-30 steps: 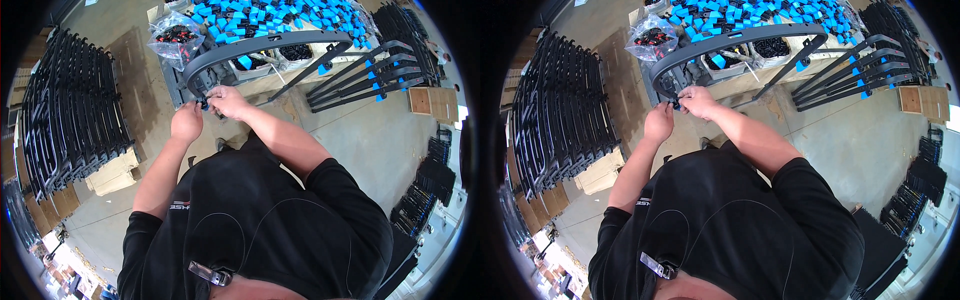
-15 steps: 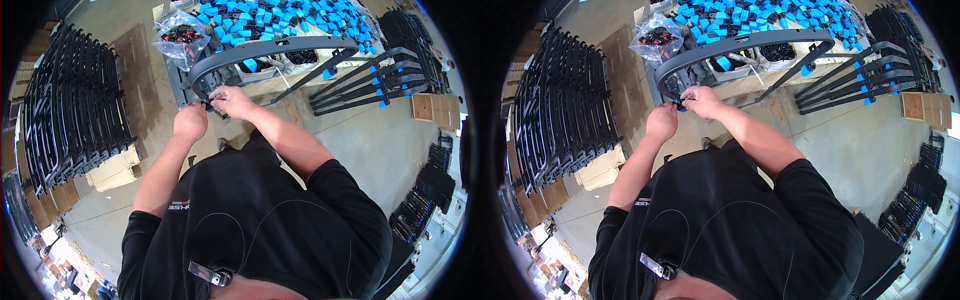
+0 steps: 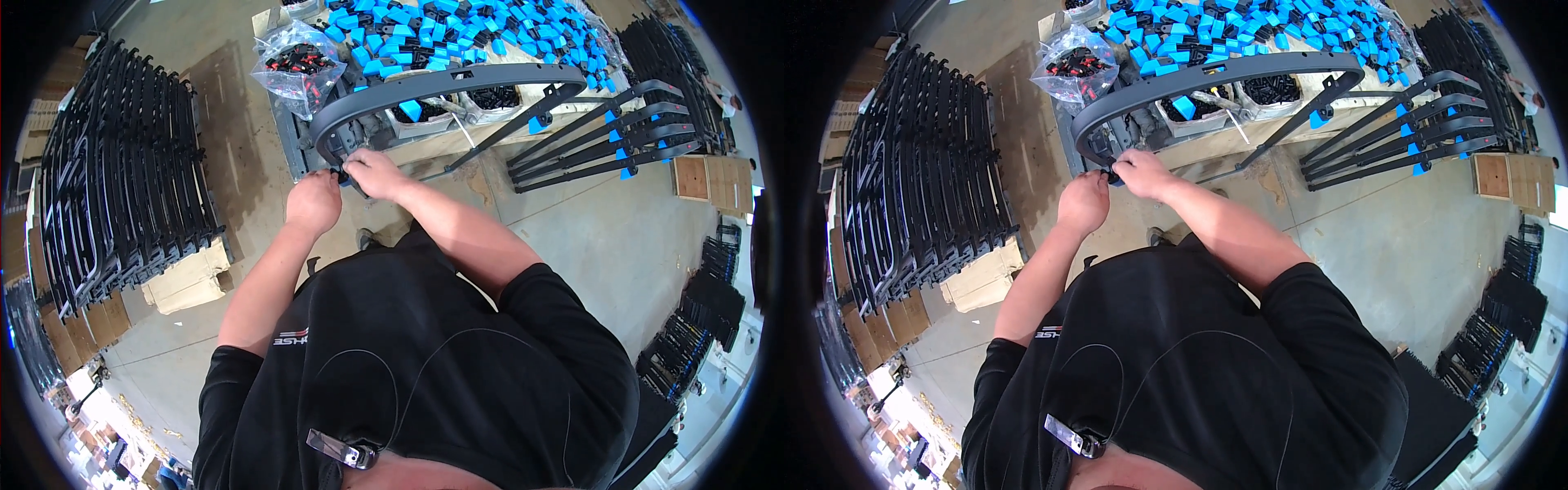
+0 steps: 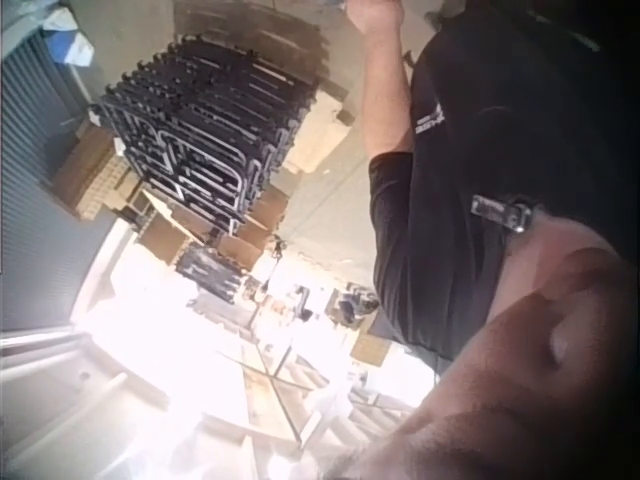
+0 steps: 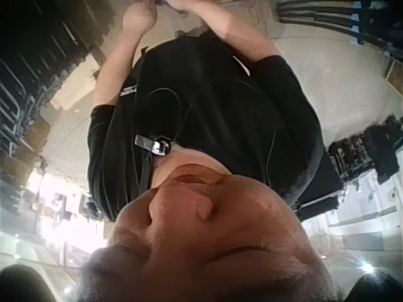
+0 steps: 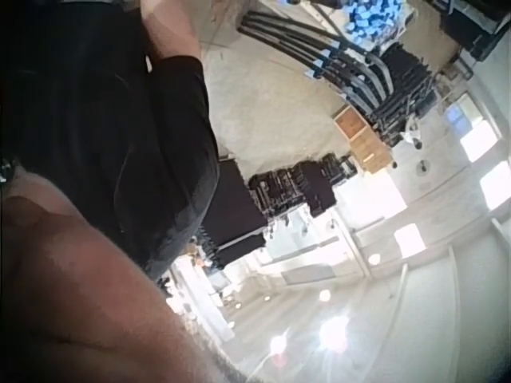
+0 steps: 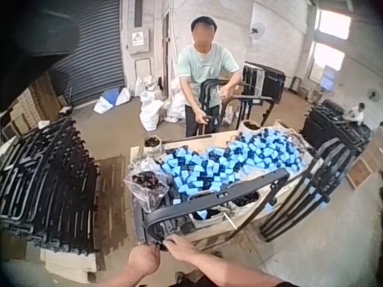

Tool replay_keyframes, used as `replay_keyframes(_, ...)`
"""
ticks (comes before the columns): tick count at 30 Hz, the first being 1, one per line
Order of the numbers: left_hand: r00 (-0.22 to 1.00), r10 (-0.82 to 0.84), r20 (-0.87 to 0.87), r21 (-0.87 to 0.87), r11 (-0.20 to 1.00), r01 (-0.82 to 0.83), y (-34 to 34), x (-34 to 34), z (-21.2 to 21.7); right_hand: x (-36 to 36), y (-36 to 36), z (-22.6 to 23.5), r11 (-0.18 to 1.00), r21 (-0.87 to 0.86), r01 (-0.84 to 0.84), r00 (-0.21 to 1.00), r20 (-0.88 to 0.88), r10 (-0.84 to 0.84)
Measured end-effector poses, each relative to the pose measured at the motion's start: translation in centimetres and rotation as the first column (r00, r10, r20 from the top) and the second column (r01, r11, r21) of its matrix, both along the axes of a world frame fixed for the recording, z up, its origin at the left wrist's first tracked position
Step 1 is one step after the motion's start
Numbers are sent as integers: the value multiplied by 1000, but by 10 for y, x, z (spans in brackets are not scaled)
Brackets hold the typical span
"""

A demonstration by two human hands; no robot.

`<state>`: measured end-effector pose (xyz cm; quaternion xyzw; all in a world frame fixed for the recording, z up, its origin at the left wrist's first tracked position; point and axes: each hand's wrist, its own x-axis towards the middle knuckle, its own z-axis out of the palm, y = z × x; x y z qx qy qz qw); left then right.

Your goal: Assemble metal furniture frames by attaching plastic end caps and securing them with screws.

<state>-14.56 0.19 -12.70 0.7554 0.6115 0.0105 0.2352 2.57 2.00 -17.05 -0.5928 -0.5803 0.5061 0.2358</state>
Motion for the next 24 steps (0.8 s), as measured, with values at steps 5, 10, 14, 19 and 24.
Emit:
replay_keyframes(5,999,26,-29,-40,999,-27,-1,4,11,-3,8,7,999,-42,-32,992,118,36)
replay_keyframes(10,999,16,-40,-35,999,-17,-2,4,9,-8,1,-1,993,115,20,995,94,-31)
replay_keyframes(14,998,24,-50,-31,999,-26,-2,6,10,-15,-11,-8,967,204,151,988,-16,-151)
replay_keyframes(19,999,10,-51,-7,1000,-10,-1,7,10,-11,-6,3,991,124,52,992,110,-66)
replay_keyframes(24,998,-7,-67,19,1000,8,-3,7,7,-11,-4,0,994,107,11,995,102,-22)
